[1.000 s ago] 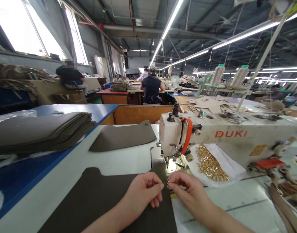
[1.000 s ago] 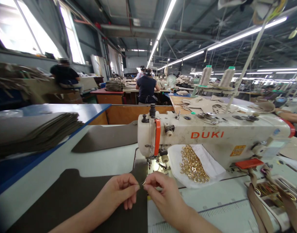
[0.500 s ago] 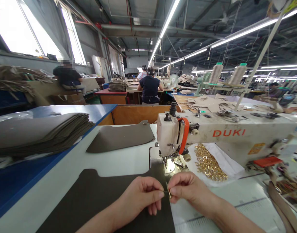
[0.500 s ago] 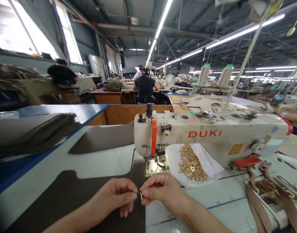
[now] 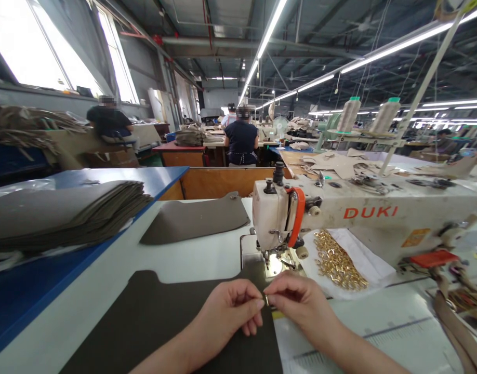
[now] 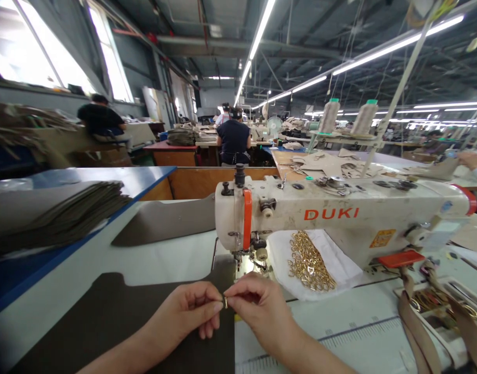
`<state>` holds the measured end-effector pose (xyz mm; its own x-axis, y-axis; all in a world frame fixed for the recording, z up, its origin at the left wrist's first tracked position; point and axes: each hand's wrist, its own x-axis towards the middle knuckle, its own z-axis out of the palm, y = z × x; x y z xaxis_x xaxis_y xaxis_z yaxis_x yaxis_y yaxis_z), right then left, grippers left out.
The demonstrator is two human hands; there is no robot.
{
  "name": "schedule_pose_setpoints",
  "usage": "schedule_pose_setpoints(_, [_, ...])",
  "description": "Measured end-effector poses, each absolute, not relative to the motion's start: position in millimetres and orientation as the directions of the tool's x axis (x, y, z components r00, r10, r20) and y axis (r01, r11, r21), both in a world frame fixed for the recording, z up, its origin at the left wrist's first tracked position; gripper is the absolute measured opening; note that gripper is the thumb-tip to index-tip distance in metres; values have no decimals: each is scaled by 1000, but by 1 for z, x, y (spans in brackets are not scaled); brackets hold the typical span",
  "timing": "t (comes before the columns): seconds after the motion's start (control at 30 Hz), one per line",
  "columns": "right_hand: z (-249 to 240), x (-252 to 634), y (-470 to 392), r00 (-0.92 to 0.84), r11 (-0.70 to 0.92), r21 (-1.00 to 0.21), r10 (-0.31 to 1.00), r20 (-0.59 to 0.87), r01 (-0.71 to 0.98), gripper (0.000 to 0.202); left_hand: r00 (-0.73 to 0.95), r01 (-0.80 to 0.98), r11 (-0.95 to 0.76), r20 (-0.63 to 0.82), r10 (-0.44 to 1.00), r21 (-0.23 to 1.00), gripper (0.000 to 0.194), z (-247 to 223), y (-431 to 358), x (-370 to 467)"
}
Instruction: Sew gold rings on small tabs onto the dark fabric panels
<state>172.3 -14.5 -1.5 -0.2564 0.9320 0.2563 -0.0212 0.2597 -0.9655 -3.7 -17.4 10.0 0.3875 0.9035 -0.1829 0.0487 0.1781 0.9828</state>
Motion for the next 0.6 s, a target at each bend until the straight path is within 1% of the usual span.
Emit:
schedule_pose_setpoints(0.1, [-3,172,-14,-321,113,-990,937,134,-84,15,373,37,169,-170,912,985,31,15,-19,-3])
schedule_pose_setpoints(0.17, [-3,172,-13,-342,32,-992,937,73,-126,22,374,-28,201,-176,911,979,36,17,-19,-5])
schedule_pose_setpoints(0.27, [-1,173,-10,-318,-70,-978,948,-4,-198,30,378,-158,294,-217,900,943,43,18,-16,-8])
schedule_pose_setpoints(0.33, [0,172,-9,-293,-108,-965,955,-35,-238,32,395,-184,329,-237,888,926,43,16,-13,-8])
schedule_pose_setpoints(0.4, [-1,170,-9,-293,-123,-959,955,-44,-255,33,422,-165,315,-222,879,935,41,13,-11,-8])
schedule_pose_setpoints(0.5, [-5,166,-10,-309,-131,-956,950,-46,-262,34,434,-127,270,-191,880,955,30,12,-10,-6])
schedule_pose_setpoints(0.6, [-8,164,-11,-342,-142,-956,938,-48,-255,33,428,-81,267,-209,879,960,22,11,-9,-6])
